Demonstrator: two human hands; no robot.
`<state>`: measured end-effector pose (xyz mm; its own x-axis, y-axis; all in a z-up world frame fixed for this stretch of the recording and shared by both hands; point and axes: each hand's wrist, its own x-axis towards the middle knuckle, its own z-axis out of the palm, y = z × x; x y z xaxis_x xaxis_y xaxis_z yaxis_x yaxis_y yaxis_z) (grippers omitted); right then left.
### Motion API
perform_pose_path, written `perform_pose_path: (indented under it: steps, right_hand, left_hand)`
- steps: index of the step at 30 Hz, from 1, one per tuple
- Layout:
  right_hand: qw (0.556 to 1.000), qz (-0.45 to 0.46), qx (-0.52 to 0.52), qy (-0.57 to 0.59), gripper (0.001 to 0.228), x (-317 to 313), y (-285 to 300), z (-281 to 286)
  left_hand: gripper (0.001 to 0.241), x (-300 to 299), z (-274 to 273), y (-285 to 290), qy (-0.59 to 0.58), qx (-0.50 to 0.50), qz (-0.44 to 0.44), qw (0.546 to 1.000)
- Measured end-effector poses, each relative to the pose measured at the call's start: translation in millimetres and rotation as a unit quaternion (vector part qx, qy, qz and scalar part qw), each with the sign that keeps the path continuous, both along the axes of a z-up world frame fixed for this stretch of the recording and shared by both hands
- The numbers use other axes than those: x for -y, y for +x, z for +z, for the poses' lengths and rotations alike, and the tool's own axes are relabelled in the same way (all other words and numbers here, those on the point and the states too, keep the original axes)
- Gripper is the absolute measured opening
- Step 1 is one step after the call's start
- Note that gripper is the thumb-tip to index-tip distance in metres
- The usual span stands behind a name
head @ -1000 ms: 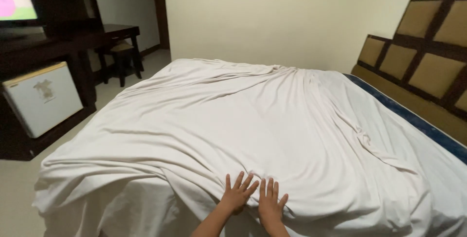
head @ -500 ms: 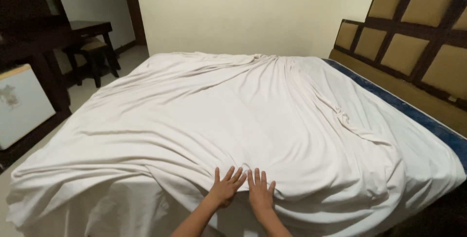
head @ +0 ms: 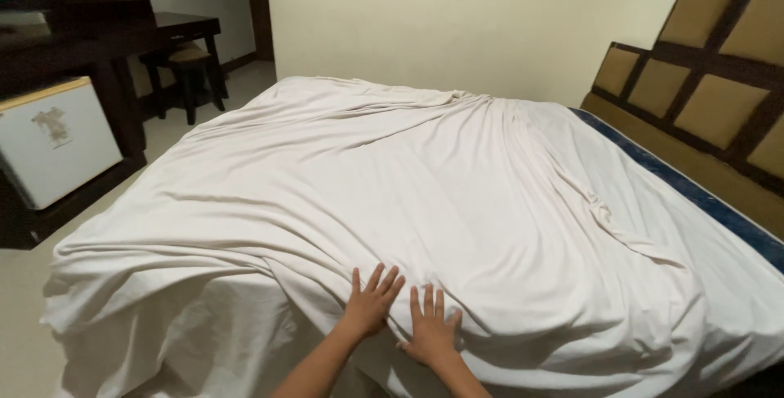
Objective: The person smooths a white bed sheet on a mattress by hand, repeatedly pressing and rubbing the fabric to flatten wrinkles. The person moves around the bed to reach different areas, including the corners and edges, and briefly places a remote control on a nearby nightstand.
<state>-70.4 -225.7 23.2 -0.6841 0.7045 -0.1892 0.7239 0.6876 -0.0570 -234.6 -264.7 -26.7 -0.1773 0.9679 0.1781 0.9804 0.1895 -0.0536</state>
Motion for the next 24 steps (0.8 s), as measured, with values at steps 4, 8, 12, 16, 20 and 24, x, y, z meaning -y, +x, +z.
perform_pose_path:
  steps: [4, 8, 12, 16, 20, 24]
  right_hand:
    - [0.996, -0.03, -0.059, 0.06, 0.116, -29, -22, -49]
    - [0.985, -0.023, -0.056, 0.161, 0.086, -49, -26, -89]
    - [0.982, -0.001, -0.114, 0.147, 0.071, -65, -28, -121]
    - [0.986, 0.011, -0.126, 0.106, 0.072, -64, -25, -125]
    - [0.995, 0.051, -0.069, 0.045, 0.096, -60, -19, -115]
    - [0.999, 0.027, -0.047, 0.002, 0.102, -25, -5, -49]
  left_hand:
    - [0.065, -41, -91, -34, 0.151, -0.062, -0.007, 0.987]
    - [0.059, -35, -89, -27, 0.167, -0.055, -0.01, 0.984]
    - [0.061, -22, -75, -18, 0.141, -0.056, -0.015, 0.988]
    - [0.062, -9, -71, -13, 0.163, -0.062, -0.029, 0.984]
    - [0.073, 13, -47, -13, 0.07, -0.04, -0.048, 0.996]
    - [0.079, 24, -15, -7, -0.025, 0.041, -0.048, 0.998]
